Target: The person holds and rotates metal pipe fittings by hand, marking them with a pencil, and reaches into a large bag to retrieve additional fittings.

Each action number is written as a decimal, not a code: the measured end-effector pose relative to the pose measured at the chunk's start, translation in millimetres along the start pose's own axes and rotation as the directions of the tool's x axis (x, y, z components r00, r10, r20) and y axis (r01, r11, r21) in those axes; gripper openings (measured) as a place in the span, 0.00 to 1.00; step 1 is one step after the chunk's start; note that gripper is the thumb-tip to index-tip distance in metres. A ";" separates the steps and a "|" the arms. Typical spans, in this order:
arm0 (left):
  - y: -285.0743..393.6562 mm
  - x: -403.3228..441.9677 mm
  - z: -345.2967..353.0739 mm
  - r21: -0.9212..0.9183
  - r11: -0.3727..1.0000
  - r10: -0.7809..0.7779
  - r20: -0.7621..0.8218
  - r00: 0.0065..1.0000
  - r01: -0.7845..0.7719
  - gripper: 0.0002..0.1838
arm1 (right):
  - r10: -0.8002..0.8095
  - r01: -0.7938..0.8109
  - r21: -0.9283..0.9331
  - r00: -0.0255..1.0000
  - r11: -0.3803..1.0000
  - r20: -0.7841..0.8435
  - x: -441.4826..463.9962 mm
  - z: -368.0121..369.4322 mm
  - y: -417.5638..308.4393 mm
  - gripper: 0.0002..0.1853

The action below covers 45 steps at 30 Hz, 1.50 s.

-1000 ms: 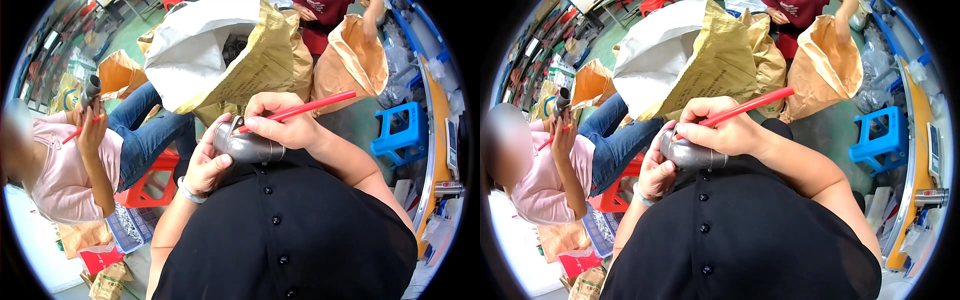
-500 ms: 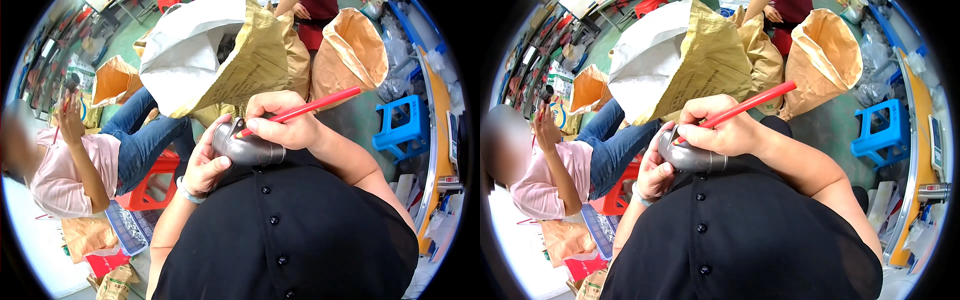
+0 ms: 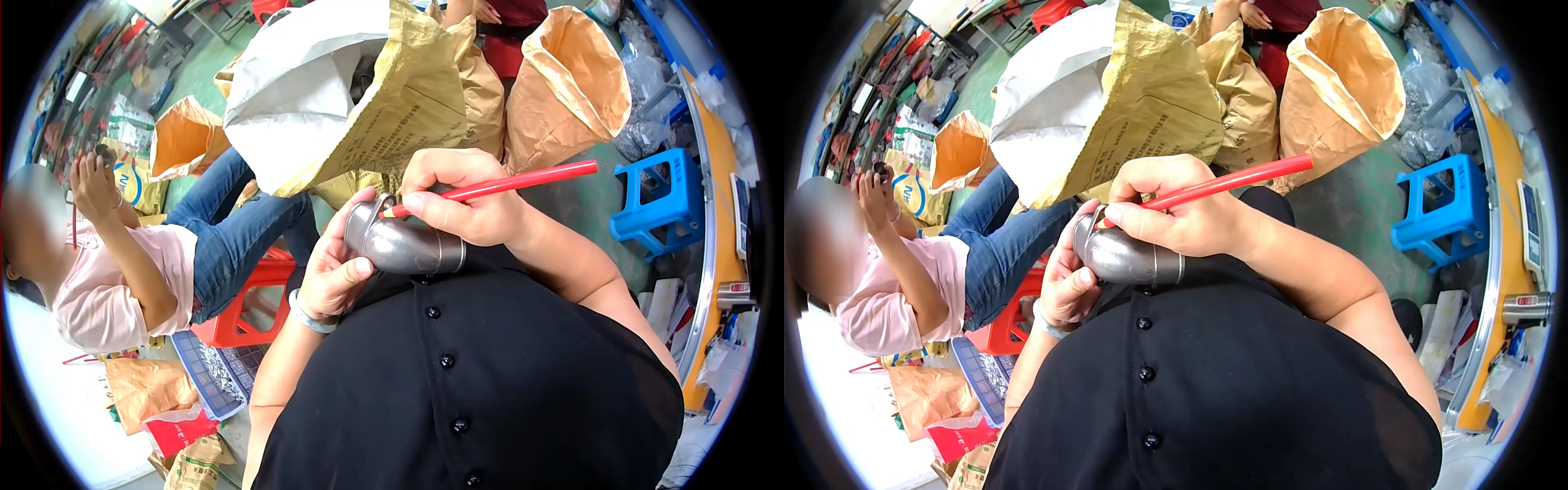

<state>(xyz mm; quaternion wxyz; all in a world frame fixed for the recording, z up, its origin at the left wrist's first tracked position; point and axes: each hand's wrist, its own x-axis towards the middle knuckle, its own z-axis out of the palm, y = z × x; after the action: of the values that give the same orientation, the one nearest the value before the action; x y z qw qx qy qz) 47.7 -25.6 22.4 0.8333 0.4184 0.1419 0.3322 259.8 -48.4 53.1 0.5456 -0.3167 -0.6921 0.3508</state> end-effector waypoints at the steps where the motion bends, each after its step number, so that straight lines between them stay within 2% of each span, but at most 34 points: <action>1: 0.7 0.9 0.2 0.000 1.000 -0.003 0.004 1.000 0.003 0.44 | -0.005 0.005 0.026 1.000 1.000 -0.014 0.2 0.2 0.9 0.04; 4: 1.6 2.0 0.4 0.015 1.000 -0.004 0.003 1.000 0.004 0.44 | -0.007 0.007 0.015 1.000 1.000 0.025 2.8 0.0 -4.3 0.05; 10: 3.3 1.2 3.0 0.042 0.999 -0.008 -0.008 1.000 0.009 0.44 | -0.173 0.176 -0.071 0.983 0.982 0.055 6.6 1.7 -1.6 0.05; 13: 2.8 0.9 1.6 0.055 0.998 -0.009 -0.004 1.000 0.010 0.45 | -0.202 0.206 -0.080 0.977 0.975 0.065 7.3 1.6 0.5 0.04; 19: 1.8 -0.8 -0.6 0.030 0.999 -0.012 0.011 1.000 0.012 0.46 | -0.057 0.061 -0.068 0.997 0.996 0.060 3.8 -2.7 -5.8 0.04; 25: 2.1 -2.4 -2.9 -0.010 1.000 -0.016 0.013 1.000 0.016 0.46 | -0.172 0.179 -0.130 0.983 0.975 0.067 3.7 -1.1 -0.8 0.04; 28: 0.8 -2.7 -4.6 -0.043 0.999 -0.005 0.015 1.000 0.006 0.46 | -0.112 0.112 -0.048 0.994 0.993 0.012 0.1 -2.2 -6.3 0.04; 29: -0.6 -2.8 -6.2 -0.054 0.999 0.002 0.015 1.000 -0.001 0.46 | -0.059 0.062 0.051 0.997 0.997 -0.052 -1.2 -2.3 -9.4 0.04; 30: -1.6 -2.7 -8.0 -0.039 0.999 0.016 0.006 1.000 -0.016 0.47 | -0.051 0.053 0.029 0.996 0.998 -0.067 -3.5 -7.8 -5.8 0.08; 32: -0.1 -3.1 -14.0 -0.003 0.998 0.057 -0.017 0.998 -0.057 0.49 | -0.058 0.115 0.229 0.968 0.967 -0.243 -1.1 -4.8 -3.3 0.12; 34: 0.3 -3.6 -21.3 0.018 0.993 0.117 -0.014 0.993 -0.117 0.46 | -0.058 0.098 0.204 0.979 0.974 -0.193 -5.7 -9.1 3.1 0.17; 36: 2.8 -2.9 -25.4 0.045 0.986 0.160 0.018 0.987 -0.161 0.43 | -0.019 0.062 0.238 0.984 0.969 -0.177 -9.3 -3.8 5.5 0.16; 38: 5.0 -1.5 -31.1 0.089 0.976 0.197 0.015 0.980 -0.197 0.43 | 0.091 -0.084 0.110 0.994 0.990 -0.058 -12.2 -8.9 7.1 0.19; 40: 7.6 -1.7 -33.6 0.122 0.967 0.224 0.009 0.975 -0.223 0.43 | 0.167 -0.157 0.232 0.986 0.960 -0.023 -14.1 -5.6 10.9 0.22; 45: 11.1 -3.7 -33.9 0.144 0.960 0.246 -0.013 0.969 -0.242 0.43 | 0.171 -0.182 0.143 0.981 0.973 0.089 -10.7 0.5 6.9 0.27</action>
<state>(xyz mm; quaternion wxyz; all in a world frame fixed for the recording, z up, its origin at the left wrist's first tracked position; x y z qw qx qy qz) 22.7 -2.9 10.4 0.7520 0.4853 0.1252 0.4281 261.8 -53.5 41.6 0.5080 -0.3212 -0.6529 0.4609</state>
